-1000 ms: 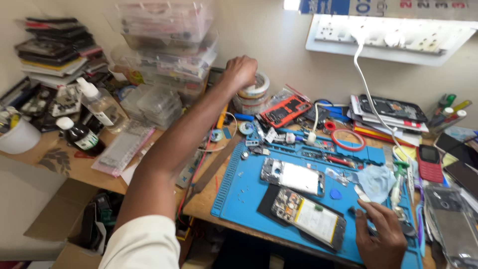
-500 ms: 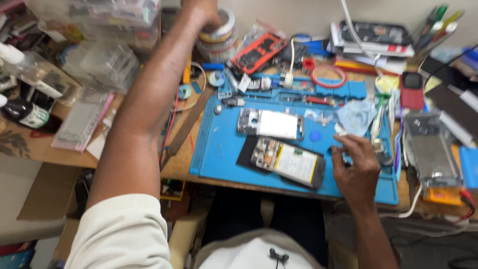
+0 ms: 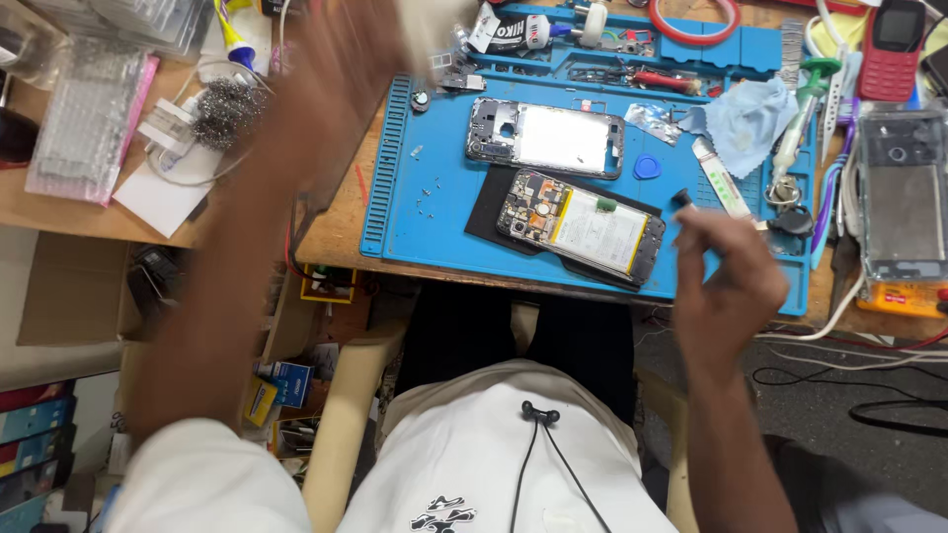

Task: The person repairs a disassembled smartphone at a workbench. They apply adhesive tape to the phone's internal frame, press components into place, power the phone on and test the screen with the camera app, then fit the back cover and press along its edges to seal the phone closed.

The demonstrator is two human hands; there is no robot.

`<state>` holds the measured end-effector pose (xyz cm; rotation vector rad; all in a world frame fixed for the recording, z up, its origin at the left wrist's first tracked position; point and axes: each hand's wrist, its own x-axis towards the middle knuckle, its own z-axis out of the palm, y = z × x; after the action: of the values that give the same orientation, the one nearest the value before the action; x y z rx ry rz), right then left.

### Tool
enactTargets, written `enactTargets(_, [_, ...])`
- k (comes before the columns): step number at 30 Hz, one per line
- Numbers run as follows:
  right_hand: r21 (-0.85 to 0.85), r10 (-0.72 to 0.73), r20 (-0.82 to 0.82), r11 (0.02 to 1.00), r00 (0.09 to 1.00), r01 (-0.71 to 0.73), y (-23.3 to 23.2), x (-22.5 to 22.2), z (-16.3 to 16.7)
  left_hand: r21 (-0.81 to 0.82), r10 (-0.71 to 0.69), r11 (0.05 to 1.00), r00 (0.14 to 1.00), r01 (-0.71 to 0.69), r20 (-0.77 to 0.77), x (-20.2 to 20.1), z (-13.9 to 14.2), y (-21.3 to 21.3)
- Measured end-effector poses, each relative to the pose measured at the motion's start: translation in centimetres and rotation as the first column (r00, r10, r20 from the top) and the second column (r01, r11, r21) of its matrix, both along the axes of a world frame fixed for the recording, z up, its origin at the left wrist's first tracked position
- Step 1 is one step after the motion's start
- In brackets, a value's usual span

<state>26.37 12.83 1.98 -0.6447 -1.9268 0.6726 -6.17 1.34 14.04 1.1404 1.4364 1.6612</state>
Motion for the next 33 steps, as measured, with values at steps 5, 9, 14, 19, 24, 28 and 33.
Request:
enactTargets(5, [-0.392,0.242,-0.033,0.89,0.97,-0.235,-7.2,-1.1,0.9,0.084,-0.158,0.986,0.969,0.144,0.191,10.7,-11.4,-6.3])
enactTargets(9, [-0.671,0.307,-0.191,0.652,0.932,-0.352,-8.2,-2.5,0.8,0.139,-0.035,0.989,0.995,0.047,-0.092,13.3,-15.3,-7.6])
enactTargets(14, [-0.676,0.33,-0.166,0.648,0.929,-0.351,-7.5,-3.0,-0.4,0.151,-0.084,0.987,0.97,0.049,0.229,13.4,-13.3,-6.6])
enactTargets(19, [-0.677,0.354,-0.164,0.638,0.921,-0.366,-7.4,-3.3,-1.4,0.063,-0.029,0.998,0.985,0.018,0.17,13.0,-13.4,-6.7])
enactTargets(24, [-0.64,0.387,-0.215,0.638,0.897,-0.428,-7.0,-3.5,-1.4,0.042,0.056,0.998,0.984,-0.049,-0.17,13.1,-12.9,-6.8])
enactTargets(28, [-0.748,0.391,-0.287,0.479,0.874,-0.46,-6.4,-3.6,-1.3,0.084,0.162,0.987,0.871,-0.138,-0.464,13.3,-12.4,-6.9])
enactTargets(33, [-0.677,0.455,-0.353,0.479,0.817,-0.559,-6.3,-3.7,-1.3,0.022,0.059,0.998,0.993,-0.057,-0.104,13.3,-12.8,-6.7])
